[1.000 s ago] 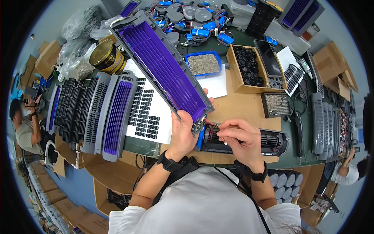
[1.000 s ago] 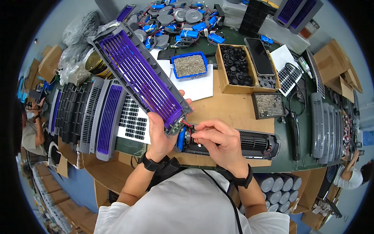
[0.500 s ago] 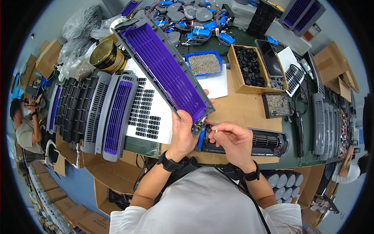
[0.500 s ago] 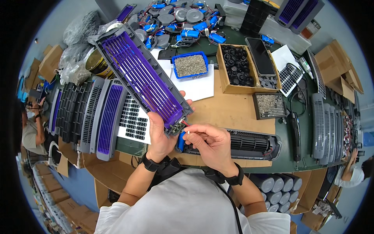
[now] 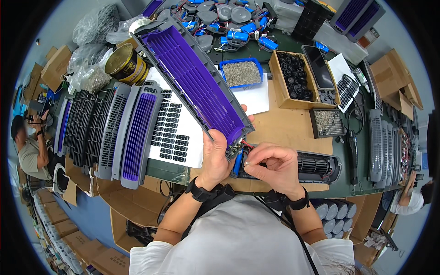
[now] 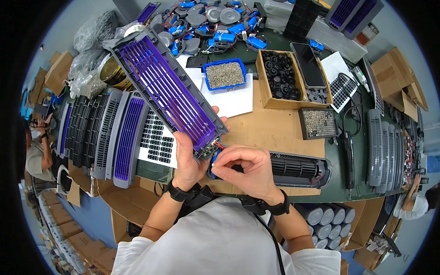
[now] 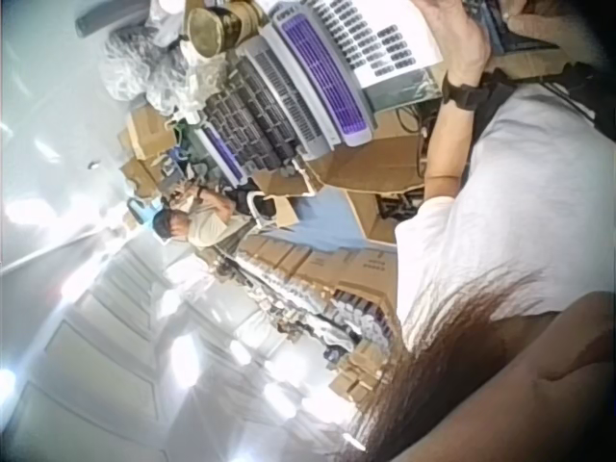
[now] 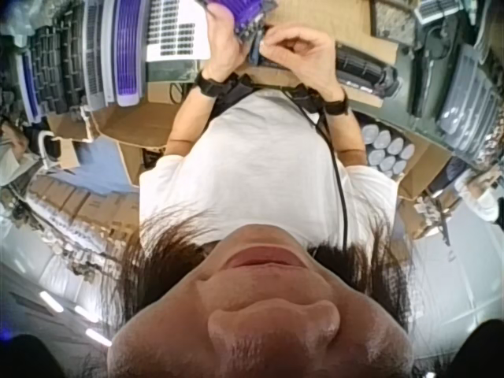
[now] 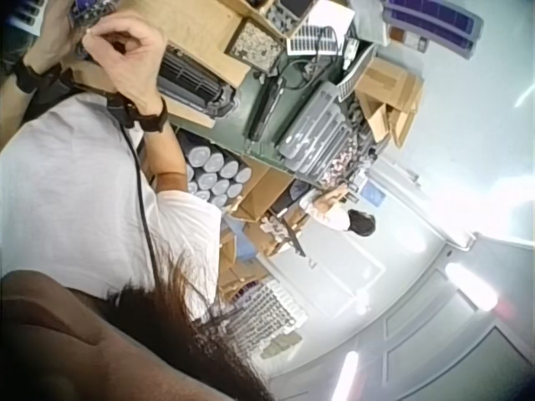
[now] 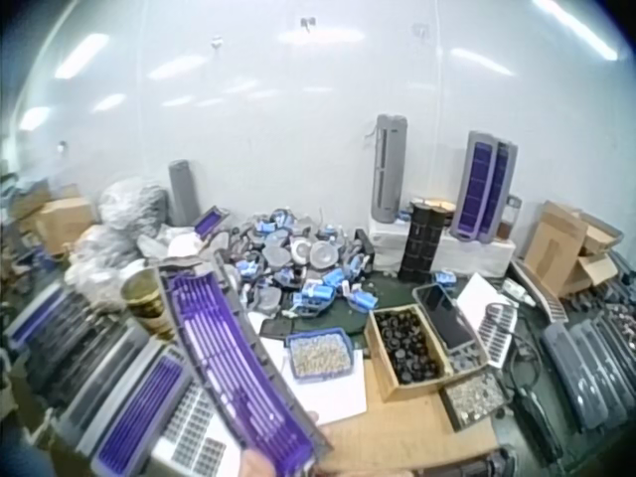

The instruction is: The person assembles a grey and purple electronic device by connecting internal wires and snapping the casing together. They then use a handheld black tool to apply a sealant to the device's seams and place a small grey component into a blue tray.

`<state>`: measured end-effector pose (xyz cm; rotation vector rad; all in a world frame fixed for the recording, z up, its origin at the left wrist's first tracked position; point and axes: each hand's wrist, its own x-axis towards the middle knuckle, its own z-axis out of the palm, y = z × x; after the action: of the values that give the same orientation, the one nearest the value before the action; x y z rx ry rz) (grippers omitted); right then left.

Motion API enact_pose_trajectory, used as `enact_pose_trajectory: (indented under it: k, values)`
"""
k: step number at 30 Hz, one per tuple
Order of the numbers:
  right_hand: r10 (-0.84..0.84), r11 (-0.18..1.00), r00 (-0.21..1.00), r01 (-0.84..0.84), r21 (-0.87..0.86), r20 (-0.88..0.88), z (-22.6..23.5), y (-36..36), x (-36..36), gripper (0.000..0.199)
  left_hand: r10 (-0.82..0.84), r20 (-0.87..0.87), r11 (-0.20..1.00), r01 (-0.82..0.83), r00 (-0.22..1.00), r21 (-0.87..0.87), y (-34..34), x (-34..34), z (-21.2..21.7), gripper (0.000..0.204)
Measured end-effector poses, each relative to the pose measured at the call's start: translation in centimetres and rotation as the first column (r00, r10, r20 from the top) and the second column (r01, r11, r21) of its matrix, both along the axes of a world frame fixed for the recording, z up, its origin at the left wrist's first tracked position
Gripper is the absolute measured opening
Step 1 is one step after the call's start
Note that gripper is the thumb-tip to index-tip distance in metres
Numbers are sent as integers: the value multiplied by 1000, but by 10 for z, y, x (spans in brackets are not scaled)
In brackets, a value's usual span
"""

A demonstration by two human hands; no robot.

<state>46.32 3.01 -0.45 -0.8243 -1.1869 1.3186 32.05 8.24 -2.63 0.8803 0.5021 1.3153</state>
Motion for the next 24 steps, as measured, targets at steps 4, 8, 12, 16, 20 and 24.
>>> enact_pose_trajectory:
  k: [4,8,12,16,20,24]
  values:
    - [-1,998,1000,3,-59,19,7,1,-3,10,-4,-23,1000,4,1000,1,0,-1,1,86]
    - [-90,996,990,90,-2,108,9,2,-11,11,-5,-27,1000,6,1000,5,-1,-1,0,88]
    - [-239,967,843,161,197,482,22,2,-14,17,-6,-72,999,9,997,43,-2,-3,1,89]
    - [-362,915,776,191,356,516,18,5,-26,24,0,-75,998,5,997,58,-2,-2,0,89]
    - [-448,843,636,68,533,628,17,6,-23,29,-8,-95,998,15,995,67,-3,-4,-2,88]
    - [-443,846,567,8,533,695,14,4,-24,27,9,-67,998,-5,998,62,-5,-1,0,88]
